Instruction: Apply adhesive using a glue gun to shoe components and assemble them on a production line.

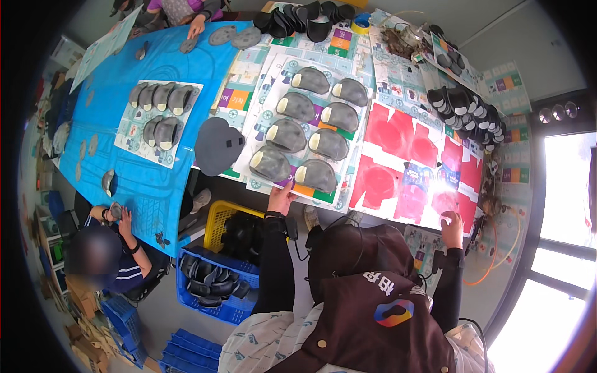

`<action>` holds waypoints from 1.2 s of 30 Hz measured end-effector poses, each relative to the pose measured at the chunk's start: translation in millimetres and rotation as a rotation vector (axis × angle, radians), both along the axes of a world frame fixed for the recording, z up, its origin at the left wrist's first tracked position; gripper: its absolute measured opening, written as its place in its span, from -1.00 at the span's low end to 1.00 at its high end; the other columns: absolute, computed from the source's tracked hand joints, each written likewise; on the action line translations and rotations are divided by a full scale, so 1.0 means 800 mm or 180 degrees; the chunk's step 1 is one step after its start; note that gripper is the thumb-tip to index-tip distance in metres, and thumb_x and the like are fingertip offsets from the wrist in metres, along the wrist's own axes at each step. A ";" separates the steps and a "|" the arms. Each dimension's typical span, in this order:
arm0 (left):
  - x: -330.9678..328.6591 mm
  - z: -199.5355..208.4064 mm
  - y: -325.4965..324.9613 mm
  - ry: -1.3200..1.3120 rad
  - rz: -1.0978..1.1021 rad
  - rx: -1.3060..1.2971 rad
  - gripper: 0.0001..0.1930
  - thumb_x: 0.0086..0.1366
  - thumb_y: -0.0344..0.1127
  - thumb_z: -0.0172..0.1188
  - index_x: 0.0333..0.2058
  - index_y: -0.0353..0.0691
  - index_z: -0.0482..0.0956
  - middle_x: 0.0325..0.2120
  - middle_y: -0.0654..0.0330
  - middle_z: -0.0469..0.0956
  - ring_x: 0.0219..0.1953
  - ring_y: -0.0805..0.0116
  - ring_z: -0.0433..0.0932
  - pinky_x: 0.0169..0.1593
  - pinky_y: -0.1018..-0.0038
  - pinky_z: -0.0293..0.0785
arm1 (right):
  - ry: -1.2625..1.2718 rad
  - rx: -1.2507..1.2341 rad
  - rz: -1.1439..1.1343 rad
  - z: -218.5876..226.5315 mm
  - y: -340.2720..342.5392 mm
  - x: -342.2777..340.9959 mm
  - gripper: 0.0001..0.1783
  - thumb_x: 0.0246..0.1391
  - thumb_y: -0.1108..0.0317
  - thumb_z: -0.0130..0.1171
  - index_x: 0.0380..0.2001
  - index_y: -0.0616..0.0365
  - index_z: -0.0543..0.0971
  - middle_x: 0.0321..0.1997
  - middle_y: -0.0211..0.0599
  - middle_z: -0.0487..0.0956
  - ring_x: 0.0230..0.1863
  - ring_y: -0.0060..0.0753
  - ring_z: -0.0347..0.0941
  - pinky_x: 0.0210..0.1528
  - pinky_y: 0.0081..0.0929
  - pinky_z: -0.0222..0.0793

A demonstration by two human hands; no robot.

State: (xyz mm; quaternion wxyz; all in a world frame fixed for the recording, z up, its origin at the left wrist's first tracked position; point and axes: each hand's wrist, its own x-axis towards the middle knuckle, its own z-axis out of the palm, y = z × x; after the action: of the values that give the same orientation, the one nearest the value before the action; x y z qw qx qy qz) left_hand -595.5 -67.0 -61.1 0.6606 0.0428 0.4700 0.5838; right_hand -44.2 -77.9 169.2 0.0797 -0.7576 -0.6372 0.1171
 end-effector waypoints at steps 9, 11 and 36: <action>-0.009 -0.018 -0.003 -0.0348 -0.0041 0.0089 -0.78 0.42 -0.39 0.19 0.01 -0.13 0.55 -0.15 0.29 0.66 -0.15 0.39 0.67 -0.17 0.45 0.67 | 0.0165 0.0089 0.0070 -0.010 -0.002 -0.009 -0.78 -0.03 0.49 0.15 -0.24 0.18 0.60 -0.15 -0.15 0.59 -0.05 -0.10 0.52 -0.14 -0.27 0.46; 0.000 -0.016 0.000 -0.0426 0.0010 0.0114 -0.77 0.41 -0.40 0.20 0.03 -0.13 0.54 -0.14 0.28 0.65 -0.16 0.38 0.68 -0.19 0.44 0.68 | 0.0200 -0.0024 -0.0055 -0.005 -0.006 -0.009 -0.78 -0.03 0.50 0.15 -0.24 0.17 0.59 -0.13 -0.14 0.58 -0.02 -0.05 0.51 -0.01 -0.21 0.43; 0.001 -0.020 0.000 -0.0722 0.0140 0.0464 -0.72 0.37 -0.57 0.15 0.01 -0.18 0.54 -0.14 0.21 0.63 -0.16 0.31 0.68 -0.15 0.37 0.70 | 0.0148 -0.0032 -0.0020 0.002 -0.024 -0.009 -0.79 -0.05 0.53 0.14 -0.26 0.17 0.58 -0.14 -0.09 0.56 -0.01 0.05 0.50 0.11 -0.14 0.40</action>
State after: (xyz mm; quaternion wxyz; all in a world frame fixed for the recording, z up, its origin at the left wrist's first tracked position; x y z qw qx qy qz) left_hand -594.5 -66.9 -77.3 0.6917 0.0140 0.3495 0.6318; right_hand -51.3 -96.9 171.0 0.0911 -0.7570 -0.6322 0.1377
